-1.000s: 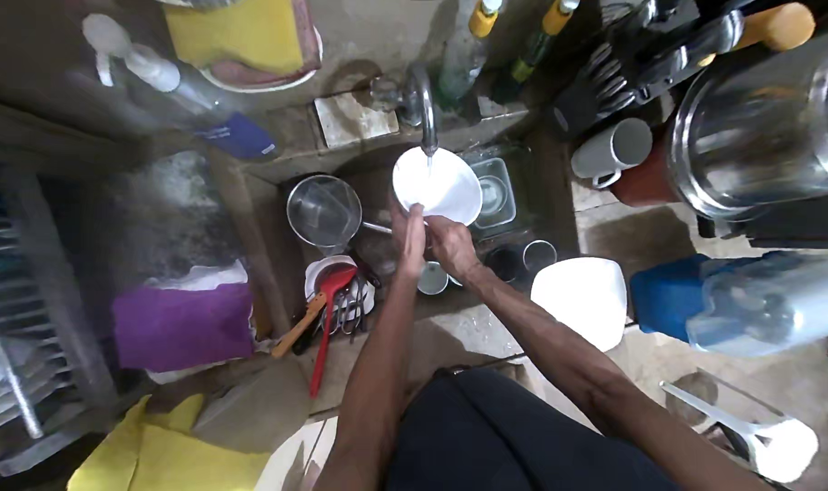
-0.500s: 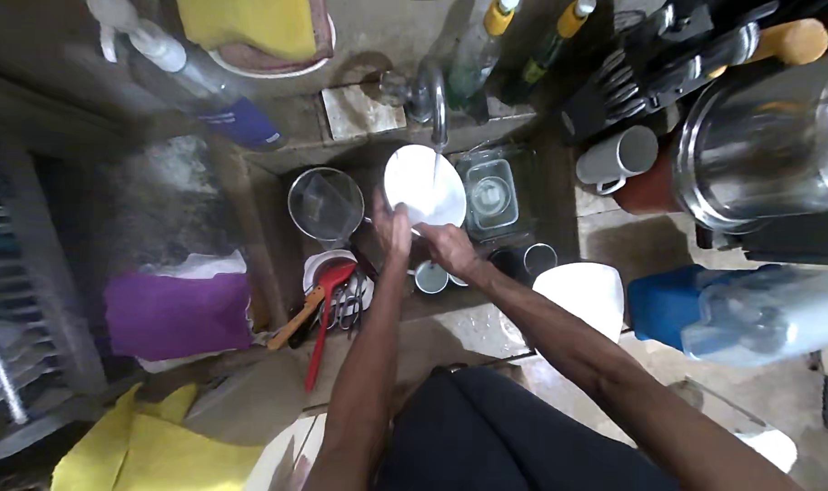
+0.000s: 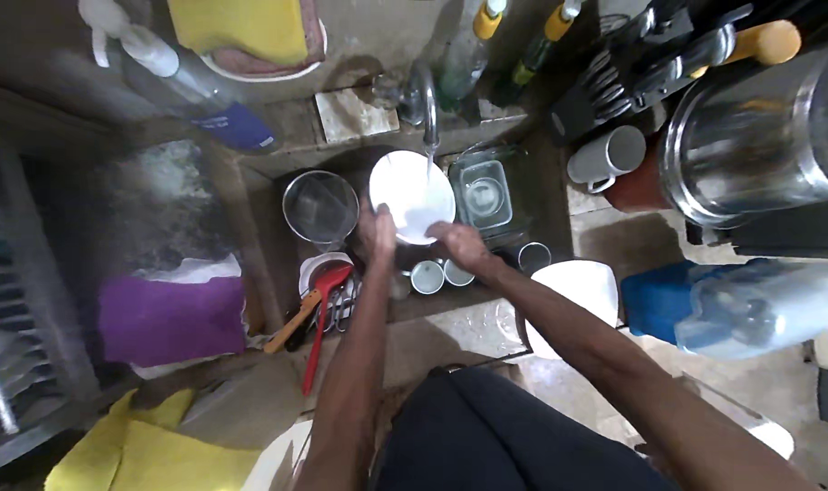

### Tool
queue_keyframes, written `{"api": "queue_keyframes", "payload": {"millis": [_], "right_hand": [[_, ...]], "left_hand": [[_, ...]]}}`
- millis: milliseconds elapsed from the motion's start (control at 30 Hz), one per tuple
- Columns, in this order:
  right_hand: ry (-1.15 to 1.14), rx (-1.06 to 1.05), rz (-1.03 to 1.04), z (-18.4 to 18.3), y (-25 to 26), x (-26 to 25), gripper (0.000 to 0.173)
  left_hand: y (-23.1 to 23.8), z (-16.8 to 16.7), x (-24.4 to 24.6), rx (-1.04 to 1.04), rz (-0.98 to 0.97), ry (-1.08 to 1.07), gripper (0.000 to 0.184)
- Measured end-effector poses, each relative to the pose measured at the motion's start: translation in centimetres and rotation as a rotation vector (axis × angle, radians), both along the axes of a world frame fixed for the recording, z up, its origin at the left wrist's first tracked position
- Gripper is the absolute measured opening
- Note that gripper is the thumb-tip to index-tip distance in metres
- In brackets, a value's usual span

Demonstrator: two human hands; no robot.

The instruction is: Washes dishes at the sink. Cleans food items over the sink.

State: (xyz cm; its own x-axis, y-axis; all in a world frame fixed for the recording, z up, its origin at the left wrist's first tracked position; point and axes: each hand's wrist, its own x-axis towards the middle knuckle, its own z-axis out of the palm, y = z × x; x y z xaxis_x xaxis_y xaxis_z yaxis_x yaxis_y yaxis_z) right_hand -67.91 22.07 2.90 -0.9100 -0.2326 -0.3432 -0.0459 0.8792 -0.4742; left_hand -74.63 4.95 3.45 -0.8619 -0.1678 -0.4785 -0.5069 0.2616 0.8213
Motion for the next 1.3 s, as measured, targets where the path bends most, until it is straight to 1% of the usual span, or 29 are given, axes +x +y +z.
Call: {"api": "queue_keyframes", "payload": {"millis": [33,100,133,200,233,267,333,367,400,500,533,600,667,733,800,833,933,1000,1067,1133,1167,1200,1233,1300], "right_hand": [[0.021,0.043,0.028,-0.3,1.3,-0.3,0.034],[0.11,0.122,0.055,0.3,1.9,-1.3,0.032],[0.166,0.156,0.044,0.9,1.7,-1.3,0.028],[0.315,0.167,0.036,2.3,1.0,-1.7,0.014],[0.364,0.15,0.048,2.7,0.4,-1.5,0.016],[0.394,0.107,0.059,2.8,-0.2,-1.0,0.023],[0.429,-0.058,0.034,2.2,-1.4,-0.6,0.03],[0.4,-0.183,0.002,2.1,-1.7,-0.7,0.031],[0.321,-0.319,-0.058,2.3,-1.6,-0.9,0.032],[0.011,-0.753,-0.385,3.0,-0.3,-1.1,0.028],[-0.048,-0.885,-0.504,3.3,-0.1,-1.2,0.026],[-0.129,-1.071,-0.693,3.7,0.5,-1.1,0.026],[-0.177,-1.2,-0.855,3.7,0.9,-1.1,0.029],[-0.229,-1.308,-0.984,4.1,1.1,-1.5,0.031],[-0.251,-1.362,-1.083,4.7,1.7,-1.8,0.031],[-0.251,-1.377,-1.107,4.9,2.0,-1.8,0.031],[-0.219,-1.334,-1.056,6.1,2.9,-1.0,0.028],[-0.118,-1.203,-0.94,8.0,3.3,0.3,0.027],[0.012,-0.966,-0.728,10.0,3.9,1.7,0.031],[0.188,-0.626,-0.497,11.2,4.6,3.8,0.031],[0.29,-0.478,-0.395,11.4,5.2,5.2,0.03],[0.37,-0.355,-0.315,11.7,5.9,6.9,0.028],[0.415,-0.264,-0.267,12.0,6.6,8.7,0.025],[0.448,-0.166,-0.234,12.9,8.3,12.4,0.022]], "left_hand": [[-1.0,0.4,-0.9,-0.032,-0.046,-0.023,0.052],[-2.5,1.4,-2.6,-0.027,-0.126,-0.075,0.052],[-2.7,2.2,-2.9,-0.005,-0.136,-0.115,0.051],[-2.8,3.3,-4.0,0.024,-0.127,-0.197,0.053],[-2.9,3.7,-4.4,0.026,-0.136,-0.236,0.053],[-2.8,3.9,-4.6,0.024,-0.155,-0.27,0.052],[-2.6,3.9,-5.2,0.009,-0.221,-0.323,0.051],[-2.7,3.6,-5.5,0.007,-0.259,-0.35,0.052],[-2.9,3.5,-5.9,0.001,-0.297,-0.376,0.055],[-2.5,4.5,-6.8,0.017,-0.39,-0.48,0.079],[-2.0,5.1,-6.9,-0.017,-0.416,-0.489,0.084],[-1.0,5.7,-7.0,-0.122,-0.462,-0.451,0.088],[-0.1,5.4,-7.4,-0.219,-0.469,-0.359,0.084],[0.2,4.9,-8.9,-0.276,-0.47,-0.267,0.076],[0.8,4.8,-11.1,-0.264,-0.445,-0.194,0.064],[1.2,4.9,-12.3,-0.241,-0.416,-0.168,0.062],[1.9,4.6,-16.3,-0.175,-0.314,-0.118,0.058],[2.2,3.8,-18.4,-0.078,-0.302,-0.133,0.055],[2.3,3.3,-19.7,-0.079,-0.342,-0.117,0.044],[1.6,3.1,-20.3,-0.03,-0.406,-0.125,0.03],[1.4,3.3,-20.7,0.005,-0.424,-0.143,0.026],[1.7,3.8,-21.0,0.031,-0.418,-0.166,0.022],[2.1,5.2,-20.8,0.045,-0.402,-0.2,0.021],[3.7,9.6,-19.0,0.015,-0.33,-0.29,0.021]]}}
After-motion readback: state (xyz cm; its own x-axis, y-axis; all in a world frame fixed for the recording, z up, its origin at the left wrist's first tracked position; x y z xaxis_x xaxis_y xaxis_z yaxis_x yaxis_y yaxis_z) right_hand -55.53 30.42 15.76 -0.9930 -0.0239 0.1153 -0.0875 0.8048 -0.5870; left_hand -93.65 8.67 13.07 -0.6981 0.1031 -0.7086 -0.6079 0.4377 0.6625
